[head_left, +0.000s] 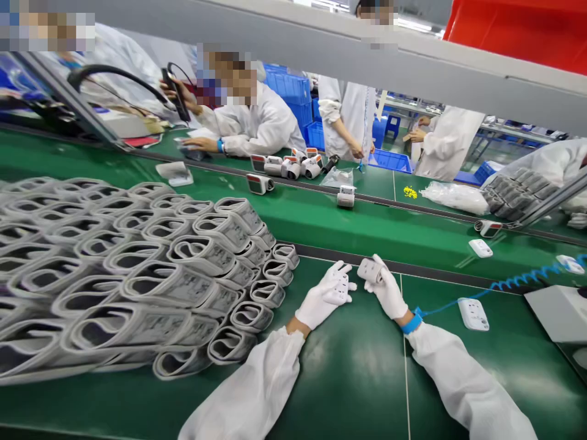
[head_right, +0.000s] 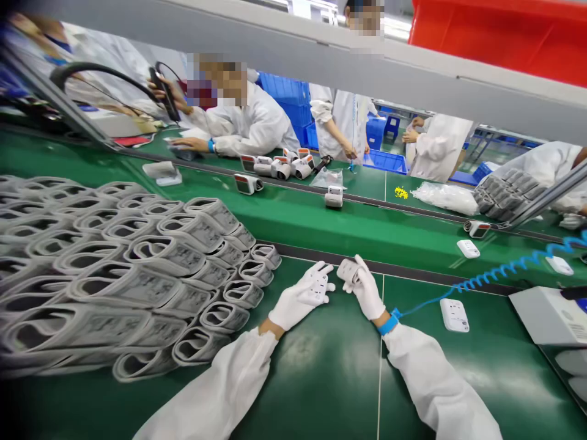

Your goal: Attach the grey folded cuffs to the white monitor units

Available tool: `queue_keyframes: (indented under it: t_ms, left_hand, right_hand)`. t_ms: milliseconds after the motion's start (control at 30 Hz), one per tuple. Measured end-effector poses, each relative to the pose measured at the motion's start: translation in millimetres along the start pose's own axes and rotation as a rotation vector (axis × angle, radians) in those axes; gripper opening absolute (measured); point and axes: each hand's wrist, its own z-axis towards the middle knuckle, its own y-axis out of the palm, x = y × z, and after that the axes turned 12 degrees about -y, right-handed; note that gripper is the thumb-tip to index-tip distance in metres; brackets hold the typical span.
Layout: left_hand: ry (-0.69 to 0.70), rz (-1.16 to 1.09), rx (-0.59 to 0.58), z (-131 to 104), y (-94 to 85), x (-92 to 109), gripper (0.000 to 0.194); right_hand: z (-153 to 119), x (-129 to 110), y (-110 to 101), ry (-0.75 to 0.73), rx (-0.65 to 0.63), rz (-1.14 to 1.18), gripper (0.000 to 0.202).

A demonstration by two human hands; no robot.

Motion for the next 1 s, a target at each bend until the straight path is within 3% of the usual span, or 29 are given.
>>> queue_keyframes:
  t_ms: [133,233,333,433,633,867,1000]
  left_hand:
    - [0.017,-0.029,-0.018,-3.2,1.7,1.9,0.074]
    - [-0.007,-0.020,-0.031,-3.2,2.4,2.1,0.074]
    - [-0.017,-0.011,-0.016,-0.7,0.6,3.1,0.064]
    - [-0.023,-0.049,0.009,2.2,-2.4,5.8,0.055]
    - [-0.043,-0.098,0.047,3.4,-4.0,9.1,0.055]
    - [-0.017,-0.036,0.023,2.8,-4.1,7.3,0.056]
    - [0.037,0.013,0.022,4.6,-5.7,3.6,0.053]
  right_hand:
    - [19.1,1.4,4.9,0.085,0.022,0.206,0.062]
    - [16.7,0.8,4.7,0.093,-0.070,0.208,0.056]
    - [9.2,-2.9,4.3,0.093,-0.158,0.189,0.064]
    - [5.3,-8.4,6.5,0.111,-0.185,0.142,0.074]
    - [6.0,-14.6,12.6,0.091,-0.186,-0.080,0.094]
    - [6.2,-2.8,10.0,0.050,-0.203,-0.152,0.081]
    - [2.7,5.9,10.2,-0.051,-0.242,-0.231,0.077]
